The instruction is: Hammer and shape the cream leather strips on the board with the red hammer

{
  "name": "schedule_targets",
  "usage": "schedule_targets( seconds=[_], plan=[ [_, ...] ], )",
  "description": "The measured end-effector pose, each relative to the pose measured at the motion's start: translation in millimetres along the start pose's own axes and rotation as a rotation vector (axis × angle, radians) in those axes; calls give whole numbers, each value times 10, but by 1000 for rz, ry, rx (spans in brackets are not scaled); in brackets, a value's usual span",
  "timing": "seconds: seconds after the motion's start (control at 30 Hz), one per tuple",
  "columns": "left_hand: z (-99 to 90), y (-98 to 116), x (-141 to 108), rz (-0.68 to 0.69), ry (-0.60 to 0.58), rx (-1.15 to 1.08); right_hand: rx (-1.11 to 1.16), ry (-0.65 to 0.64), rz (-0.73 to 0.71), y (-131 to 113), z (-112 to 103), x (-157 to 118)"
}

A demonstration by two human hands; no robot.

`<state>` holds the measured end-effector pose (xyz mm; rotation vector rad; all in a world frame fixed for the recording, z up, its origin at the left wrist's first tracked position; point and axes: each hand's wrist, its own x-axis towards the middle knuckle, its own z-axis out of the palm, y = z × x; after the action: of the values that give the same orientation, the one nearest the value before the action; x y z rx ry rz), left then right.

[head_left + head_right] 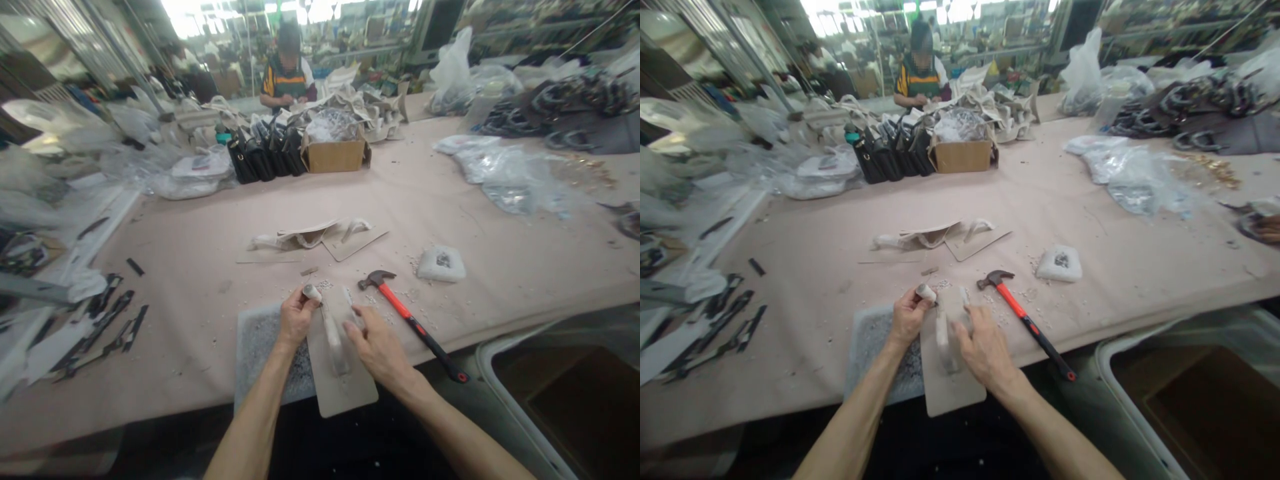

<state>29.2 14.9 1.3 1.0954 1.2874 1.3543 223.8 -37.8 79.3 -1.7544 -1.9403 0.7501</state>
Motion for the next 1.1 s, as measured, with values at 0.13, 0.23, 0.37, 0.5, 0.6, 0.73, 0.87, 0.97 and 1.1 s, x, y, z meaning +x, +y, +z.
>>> schedule_targets(
  seconds=[0.13, 0.23, 0.37, 0.5, 0.6, 0.73, 0.87, 0.97, 1.1],
  plan=[
    [-20, 14, -18, 18, -11, 64, -414, 177, 39, 527, -285, 163],
    [-16, 30, -22, 43, -27, 124, -613, 39, 188, 796, -453, 215],
    [2, 50, -35, 79, -19, 223, -466, -53, 268, 909, -548, 228],
    [12, 59, -23, 83, 20, 242, -204, -162, 314, 838, -577, 264],
    [20, 54, -5, 65, 1, 200, 194, -261, 451, 729, -519, 258],
    [48, 61, -44, 133, 8, 277, 615, -235, 610, 518, -426, 177],
    [70, 65, -116, 264, -27, 401, 410, -29, 280, 218, -526, 53],
    [70, 50, -126, 289, -64, 413, 59, 119, -109, 45, -637, -9],
    [66, 43, -105, 270, -47, 402, -390, -51, -253, -43, -757, 17]
  ],
)
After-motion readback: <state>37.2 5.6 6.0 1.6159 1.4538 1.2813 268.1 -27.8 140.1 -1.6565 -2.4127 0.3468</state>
